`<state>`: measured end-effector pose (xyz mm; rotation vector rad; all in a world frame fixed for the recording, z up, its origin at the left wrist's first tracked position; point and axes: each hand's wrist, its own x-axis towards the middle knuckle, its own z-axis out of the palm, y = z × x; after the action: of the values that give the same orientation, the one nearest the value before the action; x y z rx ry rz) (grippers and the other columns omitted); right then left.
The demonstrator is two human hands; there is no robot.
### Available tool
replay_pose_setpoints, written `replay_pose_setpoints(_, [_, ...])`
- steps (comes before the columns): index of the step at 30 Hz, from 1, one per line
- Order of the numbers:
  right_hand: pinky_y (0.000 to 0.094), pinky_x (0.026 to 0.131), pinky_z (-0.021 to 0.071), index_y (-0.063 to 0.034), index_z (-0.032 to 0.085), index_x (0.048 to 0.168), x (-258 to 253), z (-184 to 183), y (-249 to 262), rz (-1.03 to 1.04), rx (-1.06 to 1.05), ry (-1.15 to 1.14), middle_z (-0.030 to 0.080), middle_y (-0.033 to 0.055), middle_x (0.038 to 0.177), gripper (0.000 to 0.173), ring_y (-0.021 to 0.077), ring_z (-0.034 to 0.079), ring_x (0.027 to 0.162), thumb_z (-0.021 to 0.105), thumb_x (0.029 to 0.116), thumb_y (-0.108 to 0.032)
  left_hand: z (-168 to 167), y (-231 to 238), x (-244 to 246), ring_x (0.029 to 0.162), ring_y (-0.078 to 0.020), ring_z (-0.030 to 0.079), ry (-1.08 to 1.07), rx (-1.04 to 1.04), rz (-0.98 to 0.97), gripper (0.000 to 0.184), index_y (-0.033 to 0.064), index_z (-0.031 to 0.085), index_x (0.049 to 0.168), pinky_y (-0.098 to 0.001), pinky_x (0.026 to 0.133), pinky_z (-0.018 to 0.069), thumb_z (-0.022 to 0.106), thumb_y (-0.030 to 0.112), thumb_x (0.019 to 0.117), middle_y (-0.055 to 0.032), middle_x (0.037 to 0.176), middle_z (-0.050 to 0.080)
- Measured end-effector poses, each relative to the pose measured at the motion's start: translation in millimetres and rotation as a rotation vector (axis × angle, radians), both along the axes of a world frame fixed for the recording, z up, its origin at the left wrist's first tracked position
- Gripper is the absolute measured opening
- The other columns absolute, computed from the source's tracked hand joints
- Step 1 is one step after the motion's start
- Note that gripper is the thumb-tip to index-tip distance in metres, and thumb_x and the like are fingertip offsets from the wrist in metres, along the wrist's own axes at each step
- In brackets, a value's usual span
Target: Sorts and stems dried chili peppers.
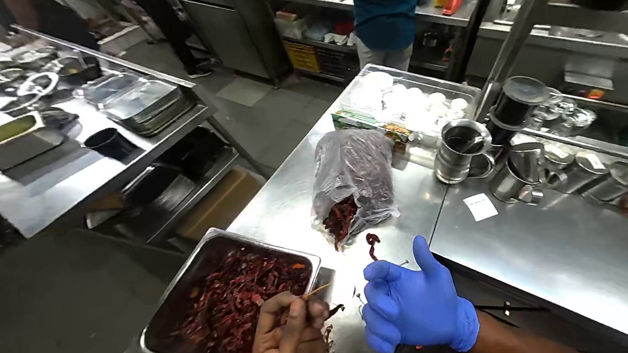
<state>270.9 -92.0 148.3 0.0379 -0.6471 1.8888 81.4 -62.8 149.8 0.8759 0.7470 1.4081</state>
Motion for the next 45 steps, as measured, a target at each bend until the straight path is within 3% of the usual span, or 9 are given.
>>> replay_pose_setpoints(4, [0.0323,0.067,0.0542,-0.0255,0.07,0.117,-5.4,24.5,-16.7,0.027,0.046,0.0,0.065,-0.0052,0.076,0.081,0.0118,0.064,0.07,0.03,0.0871,-0.089,5.8,-4.4,-10.7,0.069,-0.0094,0.066,-0.002,-0.016,-0.016,0.018,0.0115,0.061,0.104,-0.0244,0.069,0.0594,0.044,0.008,0.1053,-0.0019,0.081,0.067])
replay_pose_setpoints(9, [0.0304,0.064,0.0537,-0.026,0.07,0.115,-13.0,34.6,-30.8,0.036,0.041,0.006,0.067,-0.0042,0.079,0.077,0.0119,0.065,0.071,0.03,0.0889,-0.087,-1.1,-9.5,-16.3,0.069,-0.0095,0.066,-0.016,-0.025,-0.069,0.019,0.011,0.062,0.102,-0.0248,0.069,0.0593,0.044,0.008,0.1055,-0.0017,0.08,0.066])
replay_pose_setpoints(19, [0.0313,0.066,0.0548,-0.0286,0.068,0.128,-33.8,28.9,-48.1,0.023,-0.001,0.035,0.068,-0.0044,0.082,0.078,0.0119,0.065,0.071,0.024,0.0929,-0.084,-9.8,-27.1,-28.2,0.068,-0.0099,0.065,-0.04,-0.032,-0.11,0.017,0.0092,0.062,0.101,-0.025,0.068,0.0595,0.046,0.008,0.1058,-0.0034,0.08,0.066])
replay_pose_setpoints(33, [0.031,0.069,0.0552,-0.0297,0.065,0.134,-49.3,26.7,-61.2,0.073,0.005,-0.011,0.068,-0.0049,0.085,0.082,0.0113,0.065,0.074,0.024,0.0905,-0.087,-14.3,-44.7,-40.4,0.069,-0.0108,0.066,-0.1,-0.056,-0.137,0.016,0.0065,0.06,0.102,-0.025,0.068,0.059,0.044,0.005,0.106,-0.0055,0.079,0.066])
replay_pose_setpoints(36, [0.0331,0.076,0.056,-0.0248,0.064,0.136,-50.3,15.4,-57.0,-0.02,0.063,-0.181,0.07,-0.0016,0.092,0.085,0.0129,0.066,0.081,0.024,0.0915,-0.086,-16.3,-42.9,-44.9,0.069,-0.0118,0.067,-0.098,-0.033,-0.112,0.011,0.0074,0.062,0.101,-0.0263,0.069,0.0598,0.051,0.008,0.1037,-0.0064,0.08,0.067])
replay_pose_setpoints(38, [0.0333,0.083,0.0543,-0.0123,0.063,0.135,-50.5,2.7,-52.2,-0.195,0.12,-0.361,0.07,0.003,0.096,0.07,0.0137,0.066,0.088,0.03,0.1035,-0.066,-15.6,-42.3,-47.5,0.069,-0.0133,0.067,-0.103,-0.021,-0.076,0.006,0.0069,0.063,0.101,-0.0283,0.069,0.0607,0.057,0.009,0.1006,-0.0073,0.079,0.066])
replay_pose_setpoints(40, [0.0323,0.083,0.0528,-0.0007,0.063,0.128,-52.2,-7.3,-46.9,-0.448,0.173,-0.657,0.066,0.0049,0.093,0.052,0.0133,0.062,0.086,0.042,0.1088,-0.045,-15.7,-40.6,-50.3,0.068,-0.0144,0.067,-0.102,0.002,-0.06,0.006,0.0065,0.063,0.101,-0.0295,0.07,0.0607,0.062,0.012,0.0989,-0.0084,0.078,0.066])
replay_pose_setpoints(42, [0.0312,0.082,0.0538,-0.0004,0.066,0.123,-54.8,-14.0,-41.8,-0.626,0.224,-0.947,0.066,0.0034,0.092,0.037,0.0122,0.062,0.086,0.055,0.1051,-0.031,-16.0,-39.4,-52.3,0.069,-0.0154,0.068,-0.099,0.024,-0.06,0.009,0.0054,0.063,0.102,-0.0305,0.07,0.0608,0.065,0.013,0.0978,-0.0102,0.078,0.066])
replay_pose_setpoints(45, [0.0329,0.083,0.0519,-0.01,0.07,0.119,-62.1,-24.3,-35.5,-0.733,0.321,-1.234,0.067,-0.0023,0.094,0.036,0.0104,0.062,0.09,0.066,0.0971,-0.038,-17.2,-42.6,-52.8,0.071,-0.0164,0.068,-0.087,0.03,-0.102,0.01,0.0026,0.061,0.105,-0.0302,0.07,0.0602,0.064,0.011,0.099,-0.0118,0.082,0.067])
